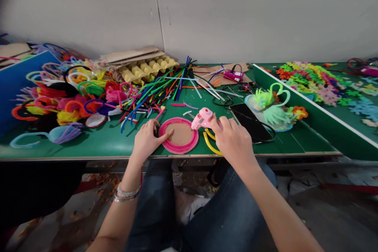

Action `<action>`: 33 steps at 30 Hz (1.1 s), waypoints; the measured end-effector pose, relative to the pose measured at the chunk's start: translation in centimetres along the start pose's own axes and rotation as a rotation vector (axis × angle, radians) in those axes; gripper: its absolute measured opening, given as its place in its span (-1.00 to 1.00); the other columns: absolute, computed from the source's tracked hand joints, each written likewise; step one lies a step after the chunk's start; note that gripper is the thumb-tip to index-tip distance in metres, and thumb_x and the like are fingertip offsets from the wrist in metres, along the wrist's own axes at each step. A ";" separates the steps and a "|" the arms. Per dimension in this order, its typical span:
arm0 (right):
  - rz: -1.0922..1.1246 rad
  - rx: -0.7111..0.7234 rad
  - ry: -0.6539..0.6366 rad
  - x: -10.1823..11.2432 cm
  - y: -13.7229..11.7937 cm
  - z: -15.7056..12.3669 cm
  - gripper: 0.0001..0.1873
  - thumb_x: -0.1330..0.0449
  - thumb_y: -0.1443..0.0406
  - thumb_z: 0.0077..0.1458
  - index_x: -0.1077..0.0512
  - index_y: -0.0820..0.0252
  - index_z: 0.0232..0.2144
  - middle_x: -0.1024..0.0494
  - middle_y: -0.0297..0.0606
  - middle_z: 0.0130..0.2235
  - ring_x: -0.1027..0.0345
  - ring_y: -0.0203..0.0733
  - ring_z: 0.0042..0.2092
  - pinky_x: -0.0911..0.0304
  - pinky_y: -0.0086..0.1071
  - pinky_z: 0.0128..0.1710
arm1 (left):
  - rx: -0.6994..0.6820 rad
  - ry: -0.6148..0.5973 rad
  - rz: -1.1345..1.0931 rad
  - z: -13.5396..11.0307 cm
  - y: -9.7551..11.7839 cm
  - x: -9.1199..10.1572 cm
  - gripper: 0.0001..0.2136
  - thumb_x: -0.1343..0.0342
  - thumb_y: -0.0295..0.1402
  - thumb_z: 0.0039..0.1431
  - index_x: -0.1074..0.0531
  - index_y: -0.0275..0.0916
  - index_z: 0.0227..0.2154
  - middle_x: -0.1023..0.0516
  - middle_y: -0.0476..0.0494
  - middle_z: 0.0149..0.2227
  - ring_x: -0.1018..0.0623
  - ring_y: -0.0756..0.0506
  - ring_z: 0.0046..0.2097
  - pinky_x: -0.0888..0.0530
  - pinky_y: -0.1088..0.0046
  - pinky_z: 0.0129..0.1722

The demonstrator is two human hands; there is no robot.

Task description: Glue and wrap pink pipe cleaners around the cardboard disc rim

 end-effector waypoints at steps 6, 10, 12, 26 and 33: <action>-0.032 0.004 0.006 0.9 -0.2 0.1 -0.81 -0.07 0.40 0.12 -0.37 0.25 -0.19 -0.38 -0.27 -0.42 -0.08 -0.21 -0.41 0.11 -0.37 -0.47 | 0.000 -0.004 0.003 0.0 -0.1 0.0 -0.55 -0.03 0.14 0.01 -0.21 -0.18 -0.32 -0.41 -0.06 -0.41 -0.45 -0.14 -0.29 -0.32 0.39 -0.35; -0.044 0.021 0.005 1.4 -0.3 0.1 -0.83 -0.09 0.40 0.11 -0.37 0.24 -0.20 -0.38 -0.28 -0.43 -0.08 -0.21 -0.41 0.11 -0.37 -0.47 | -0.005 0.006 0.000 0.0 -0.1 0.0 -0.55 -0.03 0.14 0.01 -0.20 -0.17 -0.32 -0.41 -0.05 -0.41 -0.45 -0.14 -0.29 -0.32 0.40 -0.36; -0.045 0.024 0.010 1.6 -0.3 0.1 -0.84 -0.10 0.39 0.11 -0.37 0.23 -0.21 -0.38 -0.29 -0.44 -0.08 -0.21 -0.42 0.11 -0.37 -0.48 | -0.006 0.016 0.004 0.0 -0.1 0.0 -0.55 -0.03 0.13 0.01 -0.20 -0.17 -0.31 -0.41 -0.05 -0.42 -0.46 -0.14 -0.29 -0.32 0.40 -0.36; 0.155 -0.032 -0.070 0.6 0.6 -0.6 -0.74 -0.10 0.18 0.14 -0.32 0.27 -0.21 -0.43 -0.25 -0.37 -0.25 -0.21 -0.35 0.02 -0.38 -0.48 | 0.006 -0.017 -0.005 0.0 -0.1 0.0 -0.55 -0.04 0.11 0.02 -0.23 -0.19 -0.28 -0.43 -0.09 -0.38 -0.47 -0.16 -0.25 -0.35 0.37 -0.32; 0.296 0.035 -0.119 -0.5 0.9 -0.7 -0.77 -0.08 0.18 0.17 -0.31 0.24 -0.26 -0.45 -0.24 -0.32 -0.33 -0.21 -0.31 -0.06 -0.40 -0.45 | 0.000 -0.010 -0.023 0.0 -0.2 0.0 -0.56 -0.04 0.11 0.02 -0.24 -0.18 -0.28 -0.44 -0.10 -0.36 -0.46 -0.16 -0.24 -0.35 0.37 -0.32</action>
Point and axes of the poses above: each hand's wrist, its own z-axis towards the middle knuckle, its own x-axis out of the back of the hand, y = z × x, the point moved 6 cm from there along z, towards the middle knuckle
